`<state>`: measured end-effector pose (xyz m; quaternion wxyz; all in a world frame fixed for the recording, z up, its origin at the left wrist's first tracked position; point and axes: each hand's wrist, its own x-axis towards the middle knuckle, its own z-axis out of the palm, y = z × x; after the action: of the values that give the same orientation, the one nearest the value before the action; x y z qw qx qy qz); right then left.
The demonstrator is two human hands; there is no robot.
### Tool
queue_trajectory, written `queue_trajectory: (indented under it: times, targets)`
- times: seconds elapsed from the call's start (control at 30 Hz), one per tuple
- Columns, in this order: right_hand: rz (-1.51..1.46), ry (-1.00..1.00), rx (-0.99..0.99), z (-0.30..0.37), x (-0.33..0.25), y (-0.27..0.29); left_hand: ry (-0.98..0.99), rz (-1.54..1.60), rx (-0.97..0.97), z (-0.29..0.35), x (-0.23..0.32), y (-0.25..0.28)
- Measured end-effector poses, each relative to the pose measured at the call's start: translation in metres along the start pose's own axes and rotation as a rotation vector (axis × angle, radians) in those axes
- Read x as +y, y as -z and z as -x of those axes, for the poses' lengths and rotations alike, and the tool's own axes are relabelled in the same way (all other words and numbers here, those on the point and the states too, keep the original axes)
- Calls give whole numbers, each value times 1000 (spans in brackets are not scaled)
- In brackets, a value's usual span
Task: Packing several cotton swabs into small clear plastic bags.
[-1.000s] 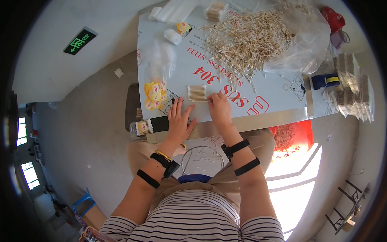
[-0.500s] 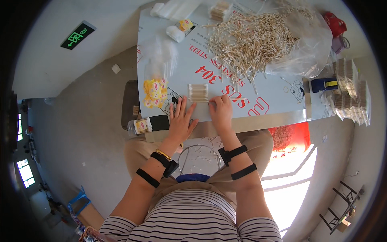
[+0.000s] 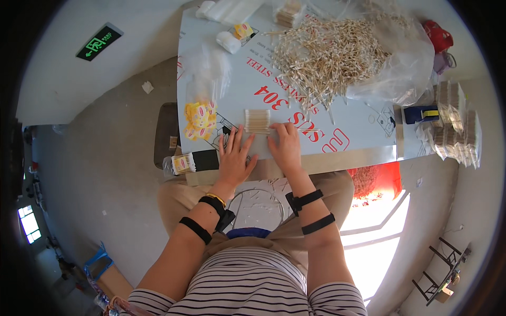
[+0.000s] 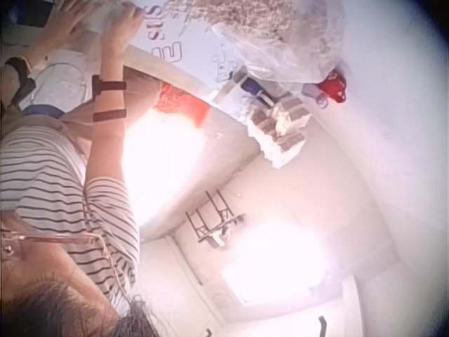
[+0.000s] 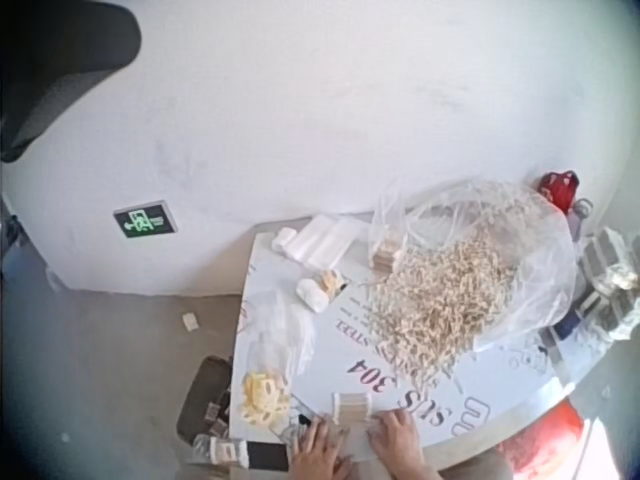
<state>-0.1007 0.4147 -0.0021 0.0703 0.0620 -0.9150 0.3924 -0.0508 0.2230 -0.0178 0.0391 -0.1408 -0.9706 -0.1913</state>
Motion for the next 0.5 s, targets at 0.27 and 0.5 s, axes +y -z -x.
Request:
queue_trajectory:
  times: [0.27, 0.5]
  targets:
    - [5, 121, -114, -33, 3, 6, 45, 22, 3, -2, 3, 0]
    - [211, 446, -224, -66, -12, 0, 89, 5, 30, -4, 5, -1]
